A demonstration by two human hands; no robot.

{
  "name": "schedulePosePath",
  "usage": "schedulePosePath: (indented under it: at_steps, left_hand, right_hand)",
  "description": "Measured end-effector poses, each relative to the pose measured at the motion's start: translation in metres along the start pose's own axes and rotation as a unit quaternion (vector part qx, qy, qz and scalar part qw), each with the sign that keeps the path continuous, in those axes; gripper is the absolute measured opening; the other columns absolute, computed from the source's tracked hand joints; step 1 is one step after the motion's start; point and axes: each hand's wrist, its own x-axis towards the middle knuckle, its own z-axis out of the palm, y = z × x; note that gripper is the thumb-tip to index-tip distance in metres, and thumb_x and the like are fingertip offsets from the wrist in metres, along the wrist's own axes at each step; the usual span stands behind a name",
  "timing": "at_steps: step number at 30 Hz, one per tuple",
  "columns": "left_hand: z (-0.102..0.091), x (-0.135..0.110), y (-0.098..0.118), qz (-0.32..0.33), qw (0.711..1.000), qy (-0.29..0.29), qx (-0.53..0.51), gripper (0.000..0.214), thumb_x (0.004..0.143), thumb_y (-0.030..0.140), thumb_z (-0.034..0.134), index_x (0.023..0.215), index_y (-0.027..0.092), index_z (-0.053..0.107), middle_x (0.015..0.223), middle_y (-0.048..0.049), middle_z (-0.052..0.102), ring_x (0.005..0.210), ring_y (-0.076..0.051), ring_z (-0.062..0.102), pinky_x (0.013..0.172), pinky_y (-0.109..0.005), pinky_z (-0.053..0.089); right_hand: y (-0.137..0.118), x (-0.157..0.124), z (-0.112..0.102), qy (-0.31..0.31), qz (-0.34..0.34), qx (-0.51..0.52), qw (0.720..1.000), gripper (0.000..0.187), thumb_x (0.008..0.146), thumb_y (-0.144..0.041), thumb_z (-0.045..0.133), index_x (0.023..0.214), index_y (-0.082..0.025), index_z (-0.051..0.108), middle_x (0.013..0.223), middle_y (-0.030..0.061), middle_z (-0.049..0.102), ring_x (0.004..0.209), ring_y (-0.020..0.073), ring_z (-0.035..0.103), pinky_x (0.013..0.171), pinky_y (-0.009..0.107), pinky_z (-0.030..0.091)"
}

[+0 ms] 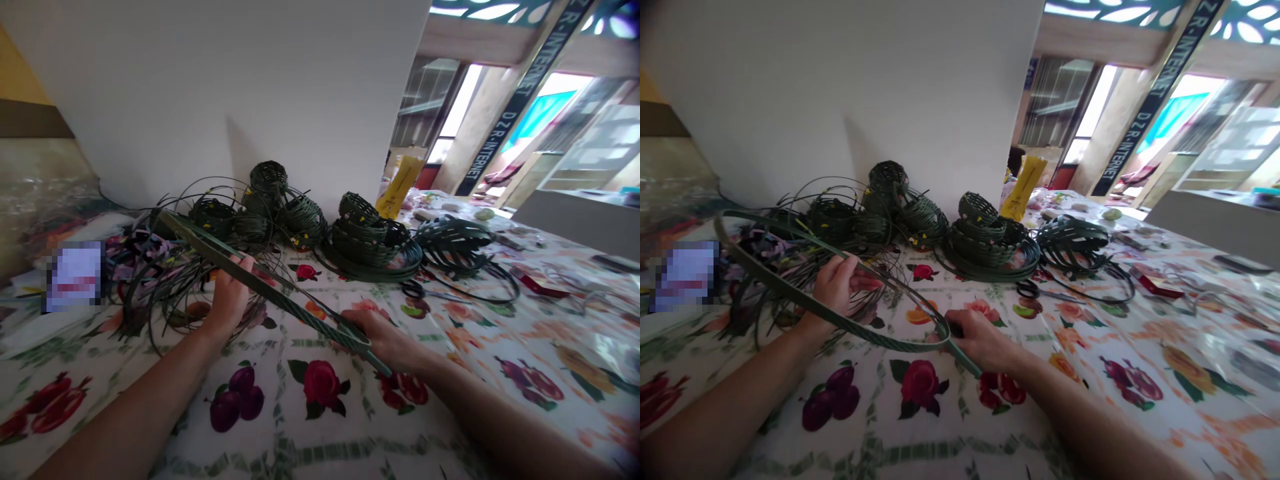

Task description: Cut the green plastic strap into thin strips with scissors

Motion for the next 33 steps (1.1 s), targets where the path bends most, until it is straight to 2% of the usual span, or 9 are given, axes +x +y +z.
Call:
schedulePosePath:
  at_steps: [3,10,19,25,33]
  left_hand:
    - [0.002,-0.003,0.006,-0.023,0.997,0.013,-0.066,0.022,0.085,0.045,0.05,0.079,0.025,0.043,0.06,0.0048,0.06,0.055,-0.02,0.067,0.054,-0.032,0.055]
    - [0.005,-0.009,0.013,-0.007,0.994,0.016,-0.105,0.023,0.084,0.042,0.056,0.075,0.023,0.046,0.057,0.0034,0.063,0.053,-0.021,0.068,0.053,-0.034,0.057]
    - [0.006,-0.009,0.016,-0.021,0.993,0.019,-0.116,0.02,0.083,0.04,0.056,0.077,0.023,0.048,0.059,0.0019,0.065,0.051,-0.021,0.067,0.054,-0.033,0.056]
    - [0.006,-0.01,0.014,0.0,0.995,0.004,-0.104,0.018,0.085,0.039,0.056,0.078,0.023,0.05,0.061,0.0013,0.065,0.055,-0.022,0.068,0.058,-0.034,0.057]
    - [0.005,-0.011,0.013,0.011,0.996,-0.008,-0.086,0.019,0.086,0.039,0.056,0.078,0.023,0.049,0.062,0.002,0.066,0.055,-0.021,0.069,0.059,-0.033,0.058]
  right_hand:
    - [0.0,0.0,0.0,-0.003,0.001,-0.011,1.0,0.033,0.084,-0.047,0.064,0.074,-0.017,0.054,0.069,-0.0022,0.049,0.064,0.0135,0.043,0.053,0.024,0.032]
    - [0.003,-0.002,0.0,-0.011,0.006,-0.018,1.0,0.033,0.083,-0.045,0.065,0.073,-0.018,0.05,0.067,-0.0045,0.044,0.061,0.0115,0.04,0.051,0.022,0.029]
    - [0.002,-0.003,0.0,-0.019,0.006,-0.01,1.0,0.034,0.083,-0.046,0.065,0.072,-0.018,0.05,0.066,-0.0051,0.045,0.06,0.0109,0.04,0.051,0.022,0.03]
    - [0.0,-0.004,0.001,-0.019,0.009,0.005,1.0,0.035,0.082,-0.05,0.066,0.075,-0.017,0.055,0.068,-0.0046,0.049,0.061,0.0113,0.044,0.052,0.022,0.034]
    - [0.004,-0.005,0.004,-0.009,0.009,-0.003,1.0,0.039,0.081,-0.054,0.067,0.075,-0.017,0.056,0.066,-0.0051,0.048,0.06,0.0109,0.042,0.052,0.022,0.032]
